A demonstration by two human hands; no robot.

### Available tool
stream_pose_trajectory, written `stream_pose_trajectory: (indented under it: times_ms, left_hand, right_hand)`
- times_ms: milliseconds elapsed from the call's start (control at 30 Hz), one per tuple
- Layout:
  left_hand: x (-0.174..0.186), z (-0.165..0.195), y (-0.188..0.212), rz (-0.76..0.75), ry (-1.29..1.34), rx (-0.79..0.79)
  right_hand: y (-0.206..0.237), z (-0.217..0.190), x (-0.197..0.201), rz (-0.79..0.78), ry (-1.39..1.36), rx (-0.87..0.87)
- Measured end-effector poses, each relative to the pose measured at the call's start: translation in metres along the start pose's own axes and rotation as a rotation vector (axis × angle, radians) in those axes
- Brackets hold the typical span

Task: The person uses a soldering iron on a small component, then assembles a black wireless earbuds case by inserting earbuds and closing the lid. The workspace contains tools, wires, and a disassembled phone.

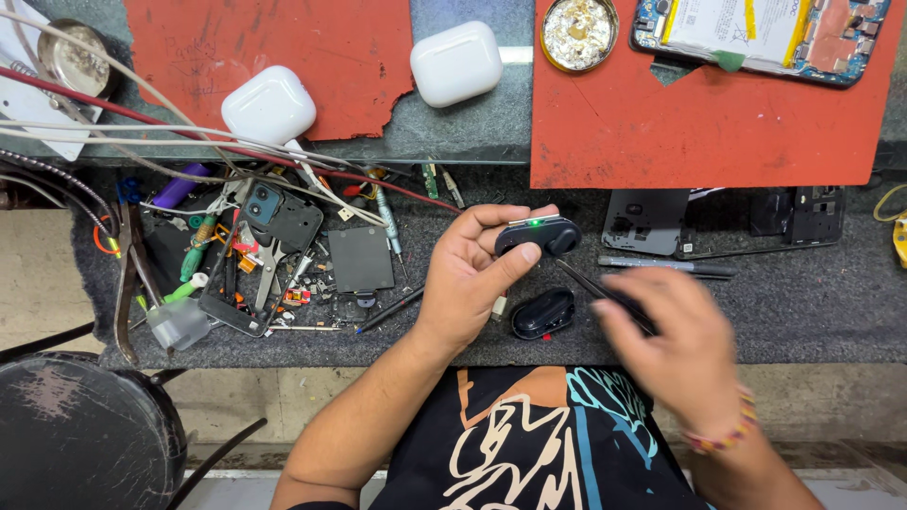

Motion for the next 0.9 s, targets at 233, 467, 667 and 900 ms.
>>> stream_pose_trajectory:
  times_ms: [233,467,667,900]
  left_hand:
    - [-0.006,0.0,0.003,-0.028,-0.149,-0.105]
    - [-0.015,-0.01,0.009,-0.039,-0.282,-0.161]
    - [-0.017,-0.015,0.018,-0.043,-0.185,-0.158]
    - [-0.031,-0.002,0.029,0.024,-0.177,-0.137]
  right_hand:
    - [0.024,0.034,0.047,-0.053,0.369,-0.424]
    - [0.018,0.016,0.006,0.168,-0.304,-0.228]
    - [-0.008,0.003,-0.03,0.208,-0.609,-0.186]
    - [-0.002,0.009,-0.026,0.157,-0.79,-0.168]
Point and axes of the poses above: each hand's wrist, its own y-axis away from the middle knuckle, its own x-axis out of the back of the hand, z = x × y, the point moved 2 cm from there along -y, towards the middle knuckle, and after that the axes turned 14 degrees about -y, right-handed, at the moved point
